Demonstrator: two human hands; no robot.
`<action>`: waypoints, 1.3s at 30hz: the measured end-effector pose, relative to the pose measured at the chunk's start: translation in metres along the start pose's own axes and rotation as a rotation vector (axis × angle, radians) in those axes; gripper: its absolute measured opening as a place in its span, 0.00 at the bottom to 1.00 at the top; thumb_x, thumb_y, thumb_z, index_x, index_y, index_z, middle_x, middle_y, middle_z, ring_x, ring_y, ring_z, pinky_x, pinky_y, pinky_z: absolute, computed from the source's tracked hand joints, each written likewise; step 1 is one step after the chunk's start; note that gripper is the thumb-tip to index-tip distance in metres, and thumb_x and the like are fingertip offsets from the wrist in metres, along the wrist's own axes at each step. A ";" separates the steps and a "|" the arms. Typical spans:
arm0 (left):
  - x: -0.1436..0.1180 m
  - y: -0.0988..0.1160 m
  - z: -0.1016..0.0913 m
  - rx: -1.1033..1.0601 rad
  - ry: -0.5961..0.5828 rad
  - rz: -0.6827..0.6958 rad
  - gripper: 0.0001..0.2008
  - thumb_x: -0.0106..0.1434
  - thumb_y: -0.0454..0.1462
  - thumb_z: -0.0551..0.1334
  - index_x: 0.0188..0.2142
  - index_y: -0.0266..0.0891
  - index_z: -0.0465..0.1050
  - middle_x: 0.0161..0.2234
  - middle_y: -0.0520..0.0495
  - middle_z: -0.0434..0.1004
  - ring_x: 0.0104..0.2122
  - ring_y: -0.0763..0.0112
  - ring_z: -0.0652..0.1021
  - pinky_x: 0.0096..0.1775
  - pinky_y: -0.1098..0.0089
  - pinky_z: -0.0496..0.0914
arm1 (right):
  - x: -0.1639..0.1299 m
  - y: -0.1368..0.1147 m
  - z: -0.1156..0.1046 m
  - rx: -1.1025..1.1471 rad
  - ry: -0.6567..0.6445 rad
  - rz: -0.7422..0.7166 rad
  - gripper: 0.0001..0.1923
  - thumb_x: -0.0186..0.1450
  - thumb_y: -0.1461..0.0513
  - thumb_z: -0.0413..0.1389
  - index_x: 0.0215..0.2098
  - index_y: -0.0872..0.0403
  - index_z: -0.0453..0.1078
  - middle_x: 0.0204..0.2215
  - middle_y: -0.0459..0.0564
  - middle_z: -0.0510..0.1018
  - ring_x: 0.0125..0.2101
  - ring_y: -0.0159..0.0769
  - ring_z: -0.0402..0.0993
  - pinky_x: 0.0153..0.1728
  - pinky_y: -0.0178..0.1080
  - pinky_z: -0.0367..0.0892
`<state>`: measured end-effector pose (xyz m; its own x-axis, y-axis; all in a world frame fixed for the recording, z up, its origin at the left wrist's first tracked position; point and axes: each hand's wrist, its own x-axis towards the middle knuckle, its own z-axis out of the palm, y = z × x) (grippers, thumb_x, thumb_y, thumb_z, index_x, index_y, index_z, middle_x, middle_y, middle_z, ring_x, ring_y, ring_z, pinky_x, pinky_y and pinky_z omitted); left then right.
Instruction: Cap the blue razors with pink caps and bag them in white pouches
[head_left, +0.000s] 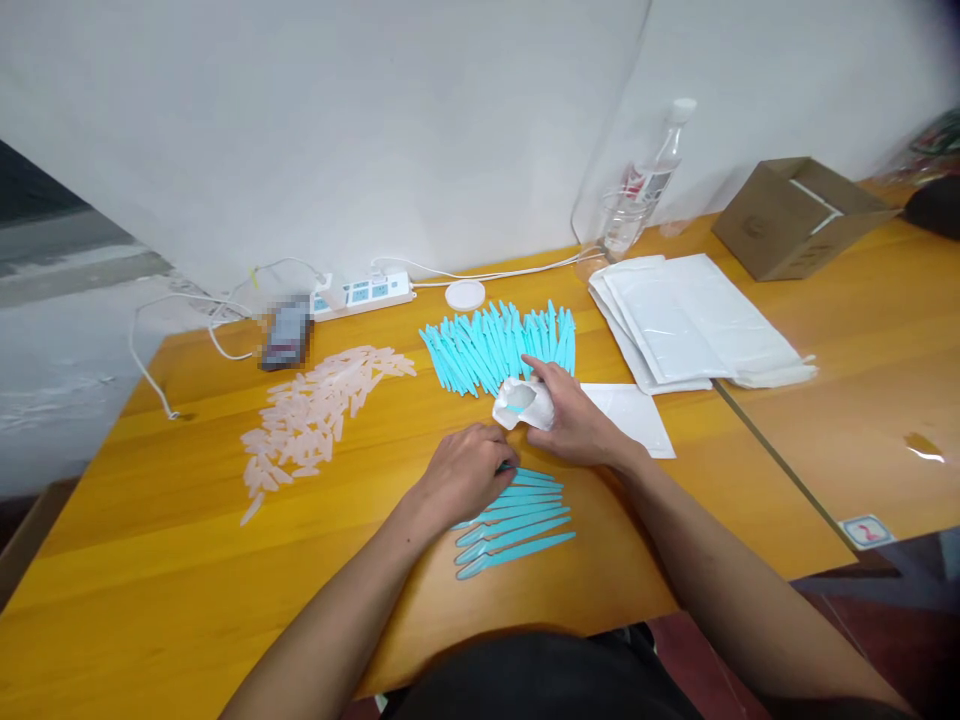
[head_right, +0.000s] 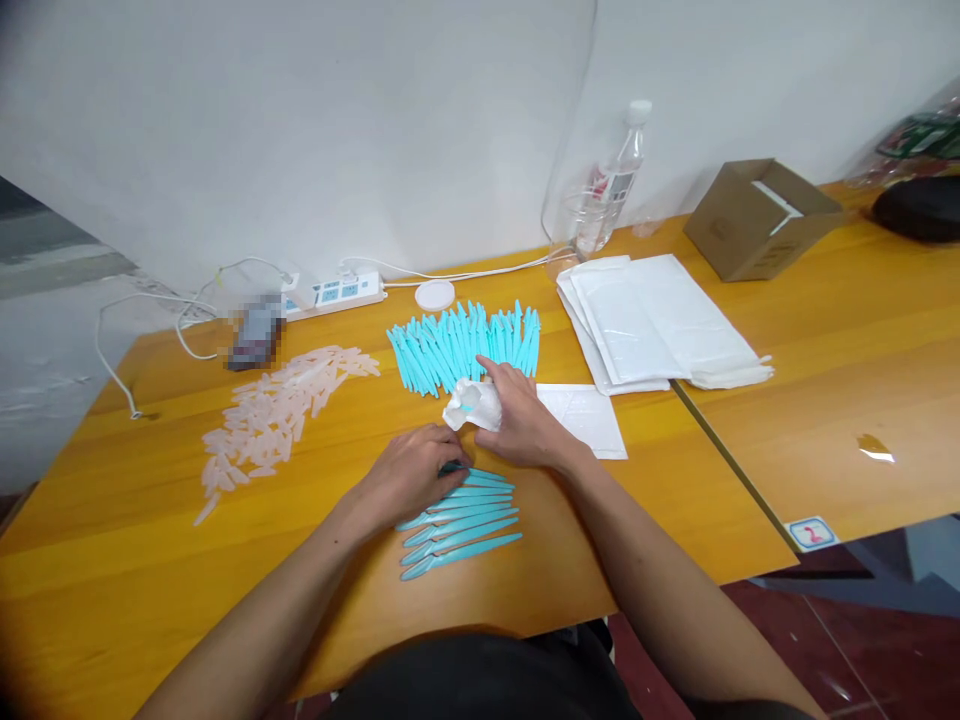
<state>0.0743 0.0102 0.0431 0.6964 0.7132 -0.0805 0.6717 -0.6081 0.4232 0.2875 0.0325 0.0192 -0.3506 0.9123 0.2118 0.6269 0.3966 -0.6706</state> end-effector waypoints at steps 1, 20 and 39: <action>-0.002 0.001 -0.003 -0.024 0.003 0.014 0.06 0.65 0.34 0.62 0.36 0.42 0.80 0.37 0.47 0.81 0.41 0.61 0.79 0.44 0.64 0.72 | 0.000 0.000 0.000 0.001 0.002 0.003 0.47 0.56 0.61 0.61 0.70 0.55 0.47 0.52 0.60 0.68 0.53 0.54 0.65 0.57 0.57 0.61; -0.006 0.015 0.009 -0.534 0.618 -0.207 0.10 0.69 0.41 0.62 0.42 0.43 0.83 0.47 0.43 0.79 0.47 0.63 0.76 0.53 0.59 0.71 | -0.005 -0.018 0.015 -0.022 -0.056 -0.124 0.47 0.56 0.59 0.63 0.69 0.54 0.49 0.55 0.62 0.69 0.55 0.57 0.65 0.57 0.59 0.59; -0.059 -0.014 -0.028 -0.501 0.412 -0.192 0.12 0.67 0.38 0.63 0.51 0.45 0.74 0.37 0.49 0.78 0.35 0.70 0.80 0.40 0.67 0.76 | -0.007 -0.009 0.006 -0.072 -0.094 -0.062 0.50 0.56 0.60 0.61 0.72 0.54 0.44 0.61 0.63 0.66 0.61 0.59 0.61 0.60 0.61 0.54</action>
<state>0.0169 -0.0133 0.0669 0.3560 0.9277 0.1126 0.5067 -0.2929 0.8108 0.2805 0.0223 0.0197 -0.4513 0.8737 0.1816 0.6492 0.4611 -0.6049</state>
